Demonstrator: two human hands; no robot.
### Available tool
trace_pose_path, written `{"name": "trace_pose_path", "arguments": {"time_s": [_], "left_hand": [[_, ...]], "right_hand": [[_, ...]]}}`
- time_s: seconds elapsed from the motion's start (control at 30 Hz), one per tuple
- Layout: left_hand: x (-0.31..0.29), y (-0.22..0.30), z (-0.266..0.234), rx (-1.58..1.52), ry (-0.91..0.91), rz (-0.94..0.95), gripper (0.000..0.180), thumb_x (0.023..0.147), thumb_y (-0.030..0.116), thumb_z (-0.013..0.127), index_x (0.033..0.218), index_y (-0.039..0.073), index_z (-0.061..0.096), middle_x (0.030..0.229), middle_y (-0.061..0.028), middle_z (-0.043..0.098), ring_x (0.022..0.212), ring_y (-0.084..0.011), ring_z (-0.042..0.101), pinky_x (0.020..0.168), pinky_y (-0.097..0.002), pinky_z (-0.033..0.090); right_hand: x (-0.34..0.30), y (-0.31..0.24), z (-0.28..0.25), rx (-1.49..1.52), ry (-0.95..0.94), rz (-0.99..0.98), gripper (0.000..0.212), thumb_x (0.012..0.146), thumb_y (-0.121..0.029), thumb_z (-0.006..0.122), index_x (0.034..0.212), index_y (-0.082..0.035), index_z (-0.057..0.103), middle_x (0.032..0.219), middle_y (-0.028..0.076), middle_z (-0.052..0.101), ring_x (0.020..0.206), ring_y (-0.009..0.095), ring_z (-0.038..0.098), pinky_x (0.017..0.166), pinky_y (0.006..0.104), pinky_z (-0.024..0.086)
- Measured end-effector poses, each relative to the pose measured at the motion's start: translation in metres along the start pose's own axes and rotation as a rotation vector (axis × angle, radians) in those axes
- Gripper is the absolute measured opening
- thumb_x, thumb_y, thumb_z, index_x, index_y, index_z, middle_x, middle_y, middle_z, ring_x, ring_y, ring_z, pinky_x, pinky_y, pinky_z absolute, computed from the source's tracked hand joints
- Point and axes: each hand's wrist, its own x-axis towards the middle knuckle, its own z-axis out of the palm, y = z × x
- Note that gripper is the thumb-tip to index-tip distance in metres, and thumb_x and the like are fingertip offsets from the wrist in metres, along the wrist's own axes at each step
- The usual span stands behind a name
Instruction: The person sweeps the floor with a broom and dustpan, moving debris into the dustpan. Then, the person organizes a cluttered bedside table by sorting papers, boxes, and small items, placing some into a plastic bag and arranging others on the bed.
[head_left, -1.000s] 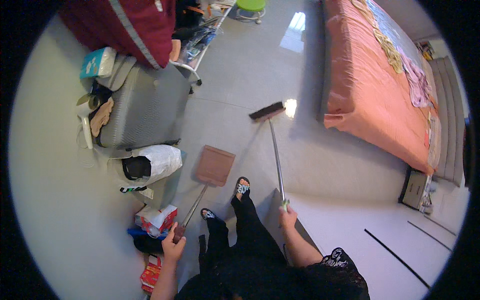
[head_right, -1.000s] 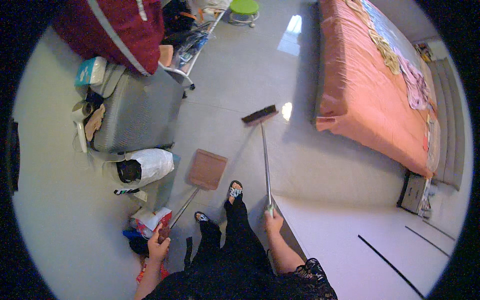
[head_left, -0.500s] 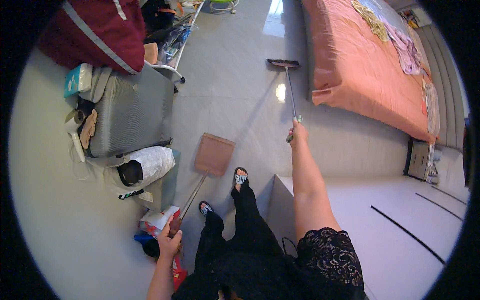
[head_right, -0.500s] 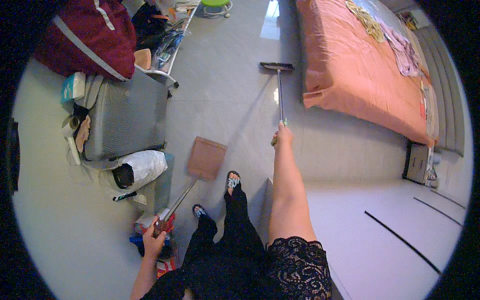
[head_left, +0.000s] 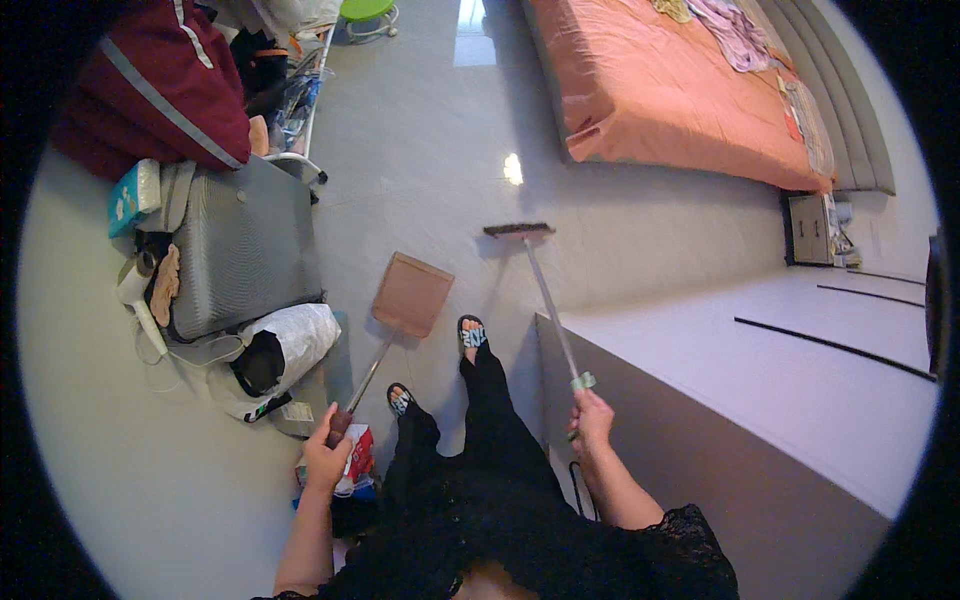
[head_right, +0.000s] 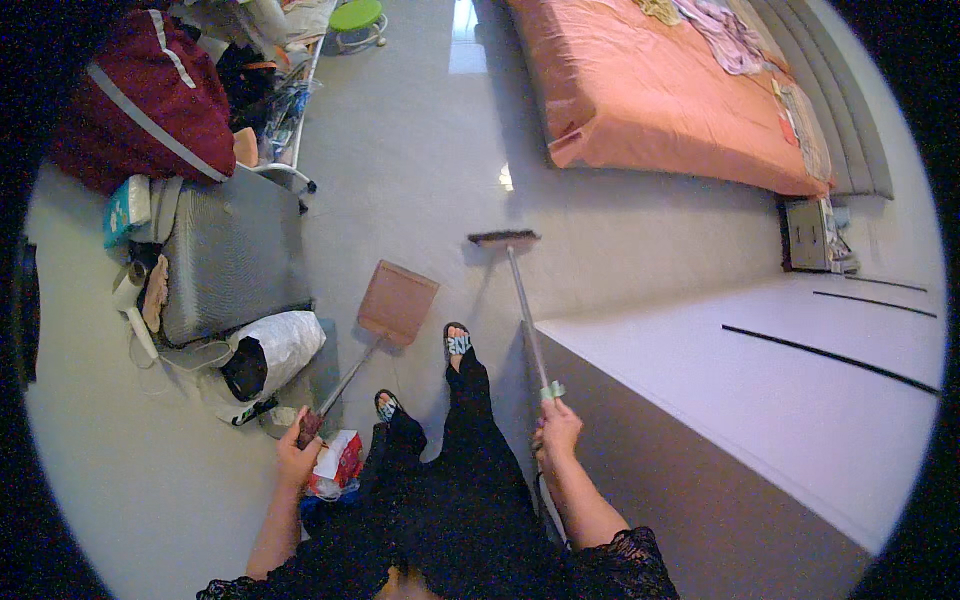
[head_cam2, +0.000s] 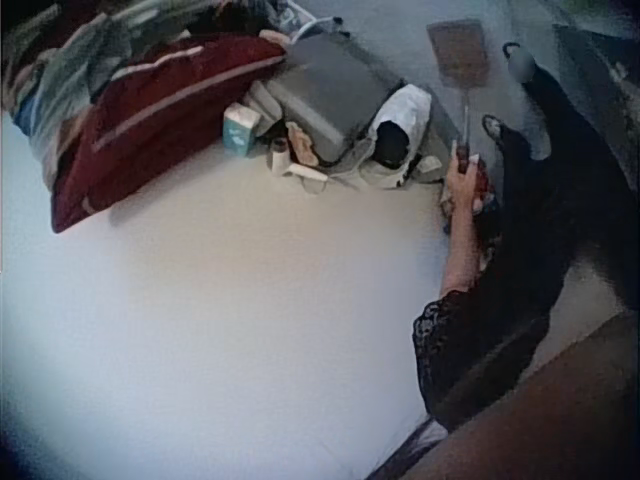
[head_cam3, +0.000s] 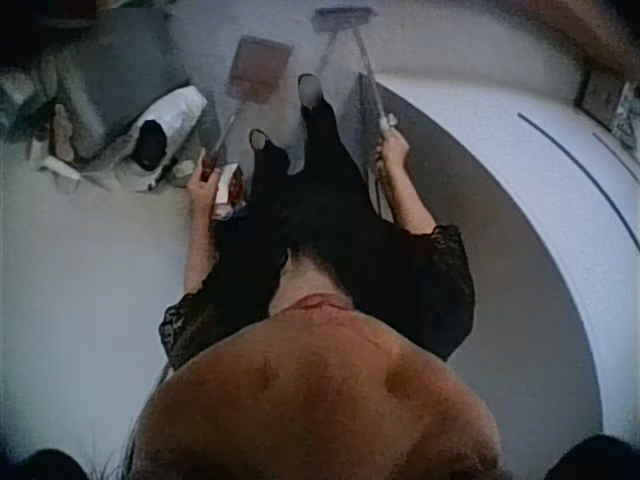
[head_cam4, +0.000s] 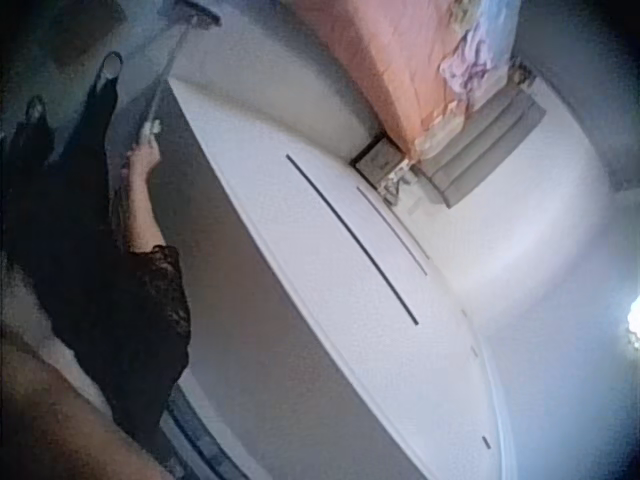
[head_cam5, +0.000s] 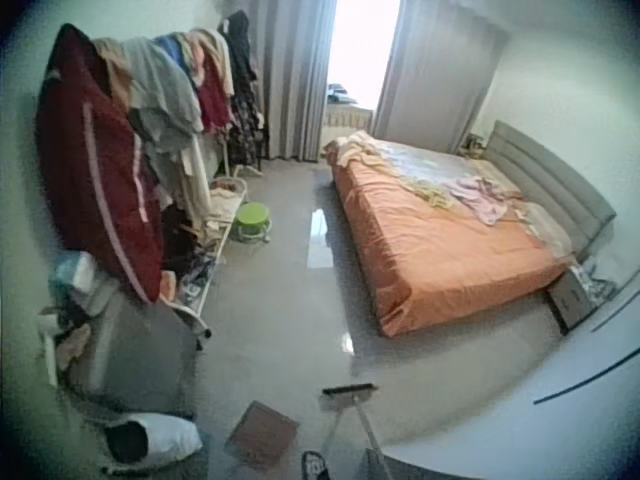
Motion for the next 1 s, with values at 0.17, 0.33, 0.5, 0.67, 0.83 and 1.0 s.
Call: {"name": "trace_pose_path", "arguments": {"time_s": [0.17,0.33,0.5,0.67,0.83,1.0], "left_hand": [[-0.024,-0.008,-0.022,0.025,-0.016,0.089,0.056,0.075,-0.006,0.056,0.13,0.0,0.046,0.114,-0.0118,0.06,0.105,-0.0158,0.056,0.093,-0.0282,0.04],[-0.052,-0.041,-0.043,0.162,-0.041,0.055,0.056,0.075,-0.005,0.057,0.13,0.001,0.047,0.113,-0.0118,0.061,0.102,-0.0141,0.057,0.09,-0.0273,0.042],[-0.096,-0.052,-0.054,0.165,0.002,0.042,0.058,0.072,-0.002,0.061,0.128,0.002,0.049,0.106,-0.009,0.064,0.095,-0.012,0.058,0.086,-0.0259,0.043],[-0.119,-0.102,-0.07,0.135,0.05,0.06,0.057,0.072,-0.002,0.06,0.127,0.002,0.05,0.102,-0.01,0.066,0.09,-0.0093,0.059,0.081,-0.0236,0.044],[-0.126,-0.136,-0.089,0.165,0.05,0.027,0.057,0.072,0.002,0.062,0.128,0.003,0.05,0.106,-0.0117,0.065,0.094,-0.0121,0.059,0.084,-0.0257,0.044],[-0.133,-0.166,-0.113,0.128,0.035,0.142,0.059,0.07,0.002,0.061,0.128,0.002,0.05,0.104,-0.0053,0.062,0.089,-0.0094,0.057,0.081,-0.0234,0.044]], "right_hand": [[0.03,-0.055,-0.001,-1.128,0.316,-0.636,0.025,0.082,-0.027,0.057,0.096,-0.008,0.065,0.091,0.017,0.065,0.088,0.04,0.061,0.073,0.0469,0.049],[0.107,-0.12,0.056,-1.409,0.435,-0.507,0.02,0.082,-0.017,0.054,0.093,-0.005,0.065,0.095,0.019,0.065,0.091,0.036,0.063,0.077,0.0449,0.05],[0.147,-0.08,0.09,-1.505,0.262,-0.521,0.019,0.079,-0.014,0.056,0.091,-0.004,0.066,0.096,0.018,0.066,0.092,0.034,0.064,0.076,0.0433,0.051],[0.059,-0.003,0.152,-1.547,0.065,-0.69,0.023,0.075,-0.014,0.058,0.095,-0.004,0.066,0.094,0.018,0.066,0.091,0.034,0.063,0.077,0.0429,0.051],[-0.023,0.065,0.188,-1.683,-0.223,-1.06,0.022,0.079,-0.011,0.055,0.097,0.001,0.057,0.083,0.02,0.065,0.081,0.035,0.065,0.069,0.0437,0.052],[-0.087,0.148,0.144,-1.897,-0.478,-1.164,0.018,0.086,-0.015,0.049,0.097,0.0,0.049,0.07,0.018,0.064,0.064,0.033,0.065,0.057,0.0441,0.052]]}}
